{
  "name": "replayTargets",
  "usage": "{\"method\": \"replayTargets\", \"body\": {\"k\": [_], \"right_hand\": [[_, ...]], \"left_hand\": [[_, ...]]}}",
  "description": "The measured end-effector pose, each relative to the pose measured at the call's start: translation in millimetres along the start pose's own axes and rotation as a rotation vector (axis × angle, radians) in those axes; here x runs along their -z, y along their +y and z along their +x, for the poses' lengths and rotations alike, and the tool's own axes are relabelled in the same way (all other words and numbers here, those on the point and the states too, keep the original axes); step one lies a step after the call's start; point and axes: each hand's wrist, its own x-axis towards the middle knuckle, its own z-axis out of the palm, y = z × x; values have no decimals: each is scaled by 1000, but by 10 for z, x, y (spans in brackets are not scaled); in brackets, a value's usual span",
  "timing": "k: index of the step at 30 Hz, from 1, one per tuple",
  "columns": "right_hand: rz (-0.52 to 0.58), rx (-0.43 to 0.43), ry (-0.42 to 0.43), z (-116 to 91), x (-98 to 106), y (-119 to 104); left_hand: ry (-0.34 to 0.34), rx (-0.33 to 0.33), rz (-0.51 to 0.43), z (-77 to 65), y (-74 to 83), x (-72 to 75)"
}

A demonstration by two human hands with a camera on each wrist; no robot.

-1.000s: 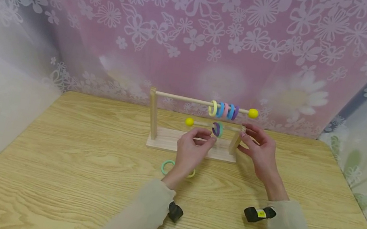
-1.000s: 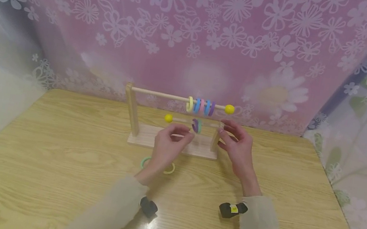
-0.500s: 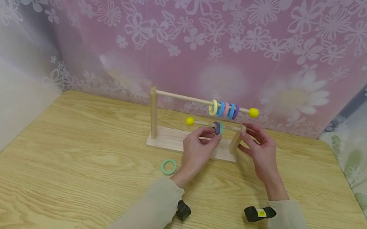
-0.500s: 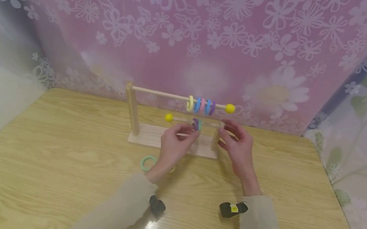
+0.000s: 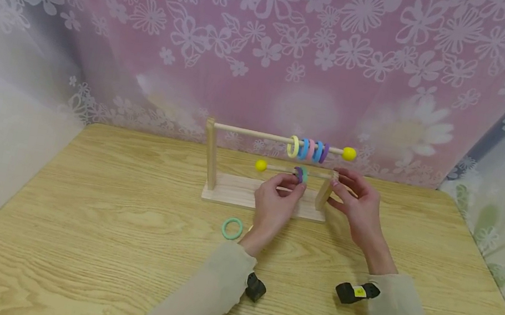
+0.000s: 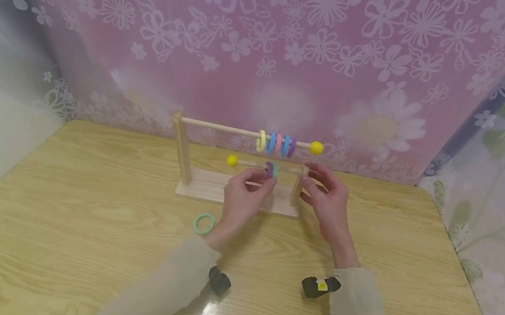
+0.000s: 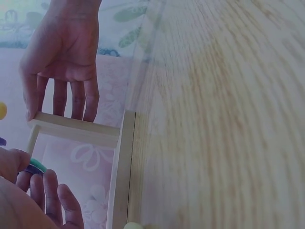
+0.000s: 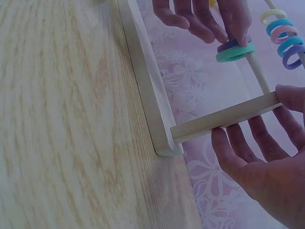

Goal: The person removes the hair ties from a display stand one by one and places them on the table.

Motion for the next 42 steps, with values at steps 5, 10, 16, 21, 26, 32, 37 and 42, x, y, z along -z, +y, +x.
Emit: {"method": "replayTargets", "body": {"k": [5,10,16,21,26,32,37,42], "right_hand": [[5,2,0,1,0,5],[6,6,-1,-4,6,15],[21,5,-5,-1,6,22],[21,7,-4,-1,6,22],[1,10,-1,-1,4,17],[-8,12,1,-1,1,13],[-25,10,4,-4,-2,13],[-24,11,3,-6,-2,12]], "left_hand": [[26,-2,3,-21,-13,33],[36,-1,-28,-41,-21,66],[48,14,-59,-56,-14,93],[75,-5,-74,-51,-12,108],[108,-27,-79,-41,-16,127],[124,-19,-89,-35,0,157],[159,-20,-74,-24,12,176],[169,-29,-71,-20,16,203]]}}
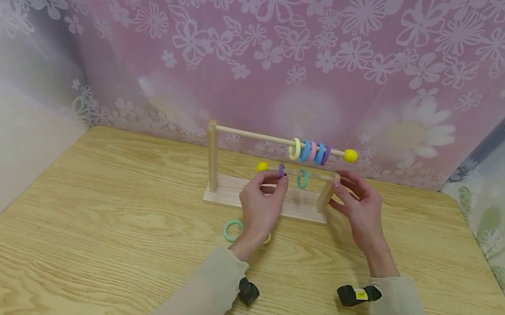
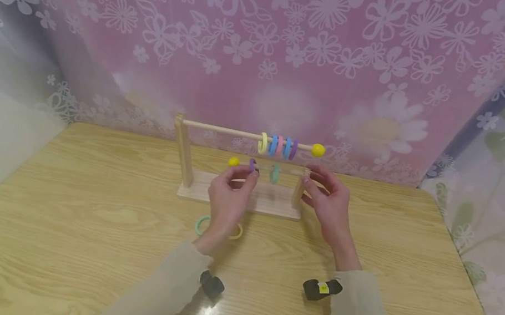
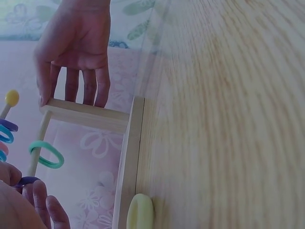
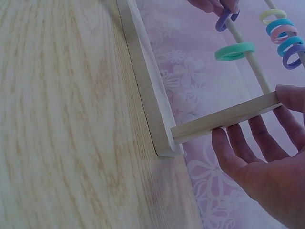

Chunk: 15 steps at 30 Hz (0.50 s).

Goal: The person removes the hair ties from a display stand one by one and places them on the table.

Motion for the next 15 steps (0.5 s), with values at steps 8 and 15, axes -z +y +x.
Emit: {"method": "replayTargets", "body": {"k": [8,15], "right_hand": [[7,4,-2,-4,-5,-6],[20,5,-3,-5,-2,-2]], "left_hand": [[13,-6,-3,36,-13,51],[28,-4,1,70,-22,112]]}}
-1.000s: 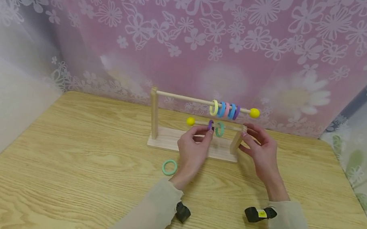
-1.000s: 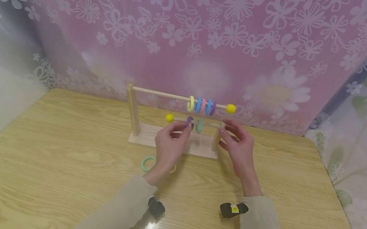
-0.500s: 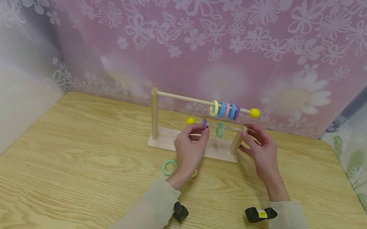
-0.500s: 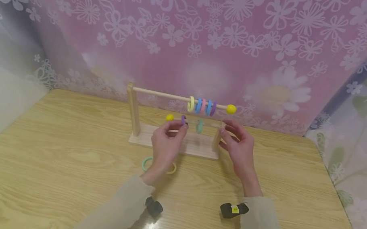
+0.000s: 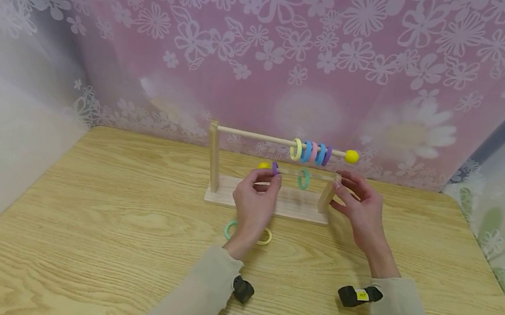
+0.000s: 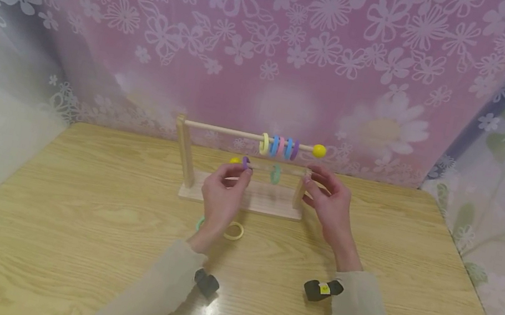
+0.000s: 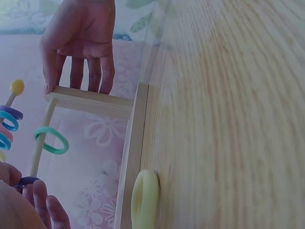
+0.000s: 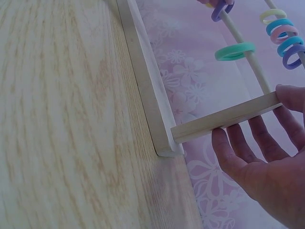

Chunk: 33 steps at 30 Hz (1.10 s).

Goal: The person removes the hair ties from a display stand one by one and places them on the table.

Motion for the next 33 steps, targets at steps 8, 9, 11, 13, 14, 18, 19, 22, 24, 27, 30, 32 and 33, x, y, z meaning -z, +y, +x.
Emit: {"method": "replayTargets", "body": {"k": [8,9,11,13,14,18,19,22,24,27,30,32,33], "right_hand": [[6,-1,3,3,-4,6],[8,0,3,3,-4,6],[20,1,2,4,-5,3],[34,3,-2,4,-5,0],[40,3,-4,5,-4,-1],[48,5,-8,8,0,-3],[48,6,-8,7,1,-2],[45,6,-7,6,4,-1],[41,6,-8,4,5,0],[38,7,-10,2,6,1],[35,9,-12,0,6,2],[33,8,-11,-2,6,1],[34,8,-11,-3,5,0]], "left_hand": [[18,-5,5,38,-8,61],[20,-3,5,41,-8,66],[28,-6,8,47,-7,78],[38,-9,4,55,-9,89],[42,-10,1,58,-8,94],[51,-2,-13,72,-2,118],[52,-1,-13,74,-1,122],[54,-5,-12,81,2,139],[55,-4,-11,85,-1,149],[51,2,-11,86,-2,165],[45,9,-8,86,-1,184],[46,9,-4,88,1,196],[49,8,-1,89,1,203]]}}
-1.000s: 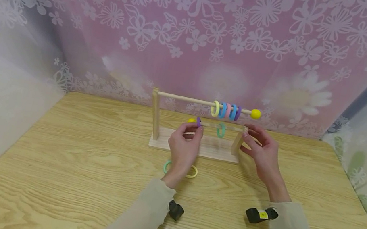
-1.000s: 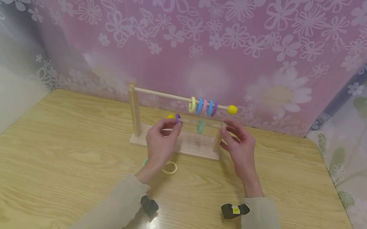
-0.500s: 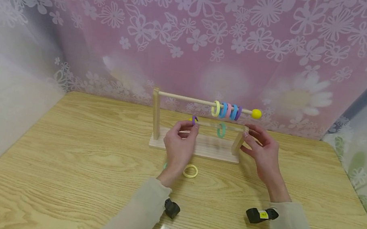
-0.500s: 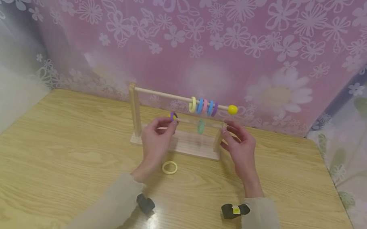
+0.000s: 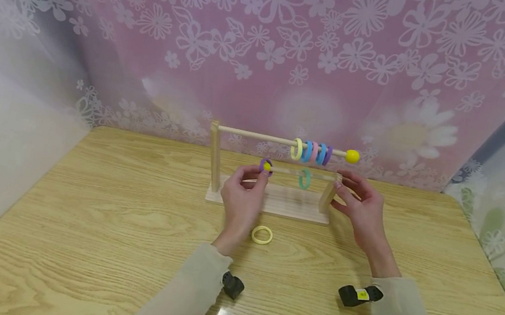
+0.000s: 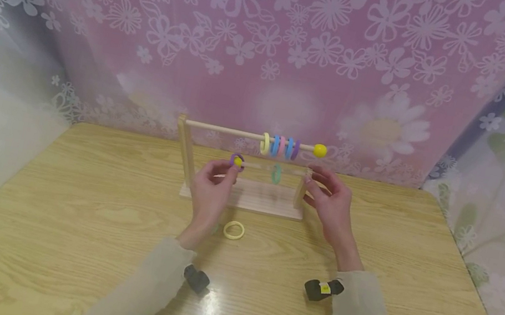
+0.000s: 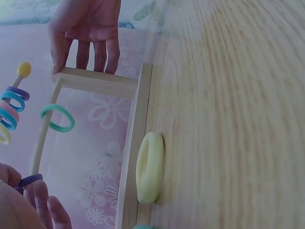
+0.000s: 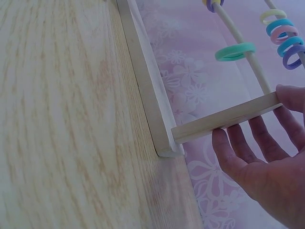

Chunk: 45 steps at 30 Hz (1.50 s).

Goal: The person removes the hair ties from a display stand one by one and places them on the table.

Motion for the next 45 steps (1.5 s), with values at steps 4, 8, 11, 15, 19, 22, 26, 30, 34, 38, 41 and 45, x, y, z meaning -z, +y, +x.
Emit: {"method": "replayTargets", "body": {"k": [4,8,11,15,19,22,26,30,34,38,41,45], "right_hand": [[-12,-1,3,1,-1,-4],[-26,4,5,0,0,0],[-18,8,3,0,2,7],[-1,8,5,-1,5,14],[2,7,11,-5,5,13],[-5,10,11,-7,3,10],[-11,9,10,-6,-1,9],[-7,6,9,-4,-5,8],[0,3,9,-3,-5,11],[-11,3,11,2,-4,17],[-20,2,13,5,-3,21],[-17,-1,17,4,-2,22]], "left_hand": [[15,7,4,15,-1,22],[15,45,-1,37,-14,43],[14,74,12,56,-25,64],[21,92,46,77,-19,96],[25,89,63,89,-9,141],[19,79,67,103,-12,187],[7,67,80,123,-19,254],[2,68,87,136,-18,315],[2,49,69,140,-11,365],[-2,30,45,142,-8,403],[-18,24,23,142,-8,427],[-41,21,6,144,-17,457]]}}
